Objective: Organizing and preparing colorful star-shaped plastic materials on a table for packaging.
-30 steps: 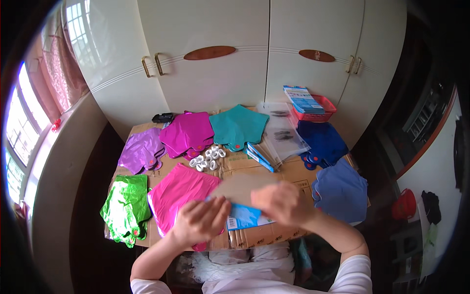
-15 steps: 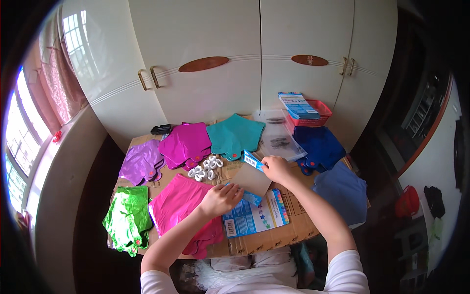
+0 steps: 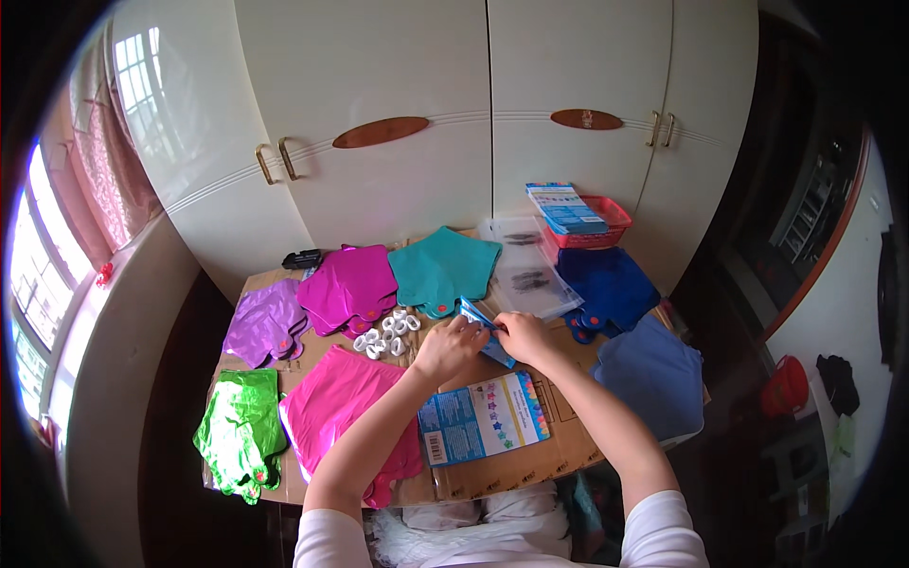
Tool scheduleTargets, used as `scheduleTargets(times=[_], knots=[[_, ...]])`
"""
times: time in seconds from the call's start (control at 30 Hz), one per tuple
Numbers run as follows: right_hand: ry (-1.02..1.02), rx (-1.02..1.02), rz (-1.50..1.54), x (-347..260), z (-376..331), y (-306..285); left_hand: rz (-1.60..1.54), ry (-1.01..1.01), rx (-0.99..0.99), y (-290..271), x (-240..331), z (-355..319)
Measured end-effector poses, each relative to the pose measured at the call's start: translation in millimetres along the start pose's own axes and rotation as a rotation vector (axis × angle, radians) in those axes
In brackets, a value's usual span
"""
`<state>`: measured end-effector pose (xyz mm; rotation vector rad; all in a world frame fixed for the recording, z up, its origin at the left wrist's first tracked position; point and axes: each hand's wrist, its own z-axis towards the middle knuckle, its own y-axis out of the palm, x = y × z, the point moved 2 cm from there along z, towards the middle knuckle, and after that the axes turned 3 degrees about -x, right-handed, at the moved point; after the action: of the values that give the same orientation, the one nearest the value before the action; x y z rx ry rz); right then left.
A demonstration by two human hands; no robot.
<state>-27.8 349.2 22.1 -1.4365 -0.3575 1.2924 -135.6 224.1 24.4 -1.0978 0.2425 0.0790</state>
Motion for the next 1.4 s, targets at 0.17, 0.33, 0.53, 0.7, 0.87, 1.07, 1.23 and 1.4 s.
scheduleTargets(times=[0.17, 0.33, 0.53, 0.7, 0.87, 1.07, 1.23, 1.4], knots=[[0.020, -0.040, 0.148, 6.3, 0.3, 6.4, -0.066, 0.063, -0.042, -1.3, -13.1, -4.1], [0.068, -0.075, 0.153, 2.8, -1.0, 2.9, 0.024, 0.010, -0.099, 3.2, -17.9, -2.0], [-0.094, 0.157, 0.294, 0.8, -38.9, -10.8, -0.077, -0.237, 0.005, -6.8, -18.7, -25.1], [0.033, -0.102, 0.678, 11.8, -114.7, -20.6, -0.409, -0.499, -0.460, -55.7, -3.6, -88.7], [0.103, -0.247, 0.801, 3.1, -135.6, -18.7, -0.405, -0.457, -0.422, -53.3, 4.3, -110.0], [0.172, -0.088, 0.915, 3.9, -134.7, -12.4, -1.096, -0.696, -0.377, -67.7, 7.3, -105.9], [0.070, -0.103, 1.165, -5.5, -137.9, -29.3, -1.081, -0.600, -0.148, -112.1, 33.2, -99.0], [0.047, -0.118, 1.246, -6.8, -147.8, -12.2, -1.111, -0.585, 0.007, -91.1, 45.4, -112.4]])
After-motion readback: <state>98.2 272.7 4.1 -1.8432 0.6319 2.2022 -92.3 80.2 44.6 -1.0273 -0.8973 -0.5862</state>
